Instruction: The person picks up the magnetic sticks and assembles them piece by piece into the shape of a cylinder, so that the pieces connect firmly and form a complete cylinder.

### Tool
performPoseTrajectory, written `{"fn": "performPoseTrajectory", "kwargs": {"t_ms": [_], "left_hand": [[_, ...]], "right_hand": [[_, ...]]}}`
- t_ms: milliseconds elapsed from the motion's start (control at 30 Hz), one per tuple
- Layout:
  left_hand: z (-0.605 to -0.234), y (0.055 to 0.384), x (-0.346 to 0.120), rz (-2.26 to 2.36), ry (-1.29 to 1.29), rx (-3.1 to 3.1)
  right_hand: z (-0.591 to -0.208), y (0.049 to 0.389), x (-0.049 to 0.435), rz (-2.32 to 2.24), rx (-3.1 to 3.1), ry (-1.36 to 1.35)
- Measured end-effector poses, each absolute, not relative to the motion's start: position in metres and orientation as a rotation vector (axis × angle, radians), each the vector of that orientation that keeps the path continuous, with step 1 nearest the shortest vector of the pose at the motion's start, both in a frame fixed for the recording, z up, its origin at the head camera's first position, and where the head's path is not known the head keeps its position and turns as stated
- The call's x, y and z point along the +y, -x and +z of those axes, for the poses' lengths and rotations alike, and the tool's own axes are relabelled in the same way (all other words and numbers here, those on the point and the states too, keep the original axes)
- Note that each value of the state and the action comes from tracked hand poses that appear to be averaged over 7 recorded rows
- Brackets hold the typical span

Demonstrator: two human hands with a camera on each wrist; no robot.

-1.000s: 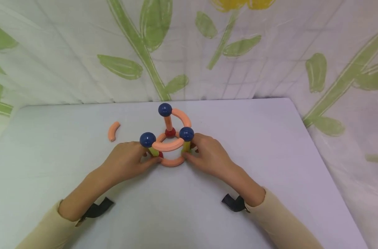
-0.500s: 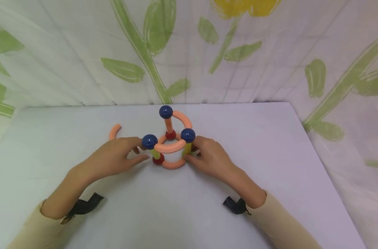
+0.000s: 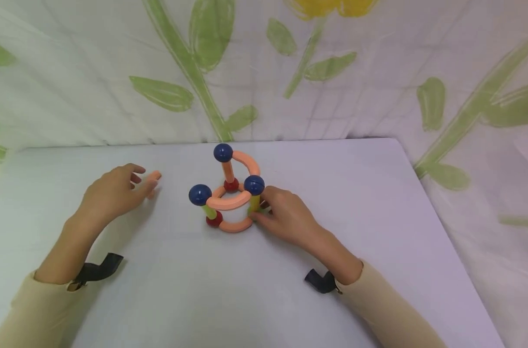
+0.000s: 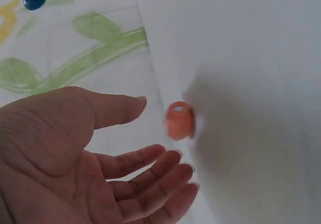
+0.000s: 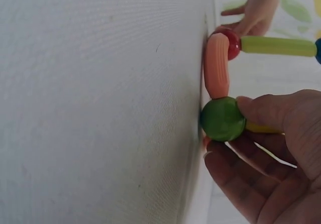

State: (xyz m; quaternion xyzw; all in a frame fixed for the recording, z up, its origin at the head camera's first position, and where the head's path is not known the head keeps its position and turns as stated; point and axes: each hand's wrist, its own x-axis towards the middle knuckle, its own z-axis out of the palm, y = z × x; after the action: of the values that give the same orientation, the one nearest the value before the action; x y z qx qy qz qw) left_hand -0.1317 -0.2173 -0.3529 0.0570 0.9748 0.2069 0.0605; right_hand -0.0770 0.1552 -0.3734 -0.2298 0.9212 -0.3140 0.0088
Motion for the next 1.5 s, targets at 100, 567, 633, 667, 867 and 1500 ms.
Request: {"fn": "performPoseTrajectory", "kwargs": {"t_ms": [100, 567, 633, 667, 867, 1500], "left_hand": [[-0.358, 0.140, -0.222, 0.642, -0.119, 2.892], [-0.349, 0.150, -0.213, 0.733, -0.153, 2.855], [-0.344, 0.148, -0.215, 0.757, -0.180, 2.834], [-0.341, 0.147, -0.215, 0.770, -0.189, 2.824], [-0.323, 0.143, -0.210, 0.855, -0.235, 2.766], [-0.262, 0.130, -0.156, 1.067, -0.413, 2.724]], "right_hand": [[-0.373, 0.078, 0.153, -0.971, 2.886, 0.717], [-0.374, 0.080, 0.154, -0.988, 2.879, 0.759], [-0.374, 0.080, 0.154, -0.986, 2.879, 0.760], [-0.375, 0.081, 0.154, -0.984, 2.879, 0.760], [-0.375, 0.082, 0.154, -0.983, 2.871, 0.751], [-0.375, 0.081, 0.156, -0.961, 2.859, 0.716]]}}
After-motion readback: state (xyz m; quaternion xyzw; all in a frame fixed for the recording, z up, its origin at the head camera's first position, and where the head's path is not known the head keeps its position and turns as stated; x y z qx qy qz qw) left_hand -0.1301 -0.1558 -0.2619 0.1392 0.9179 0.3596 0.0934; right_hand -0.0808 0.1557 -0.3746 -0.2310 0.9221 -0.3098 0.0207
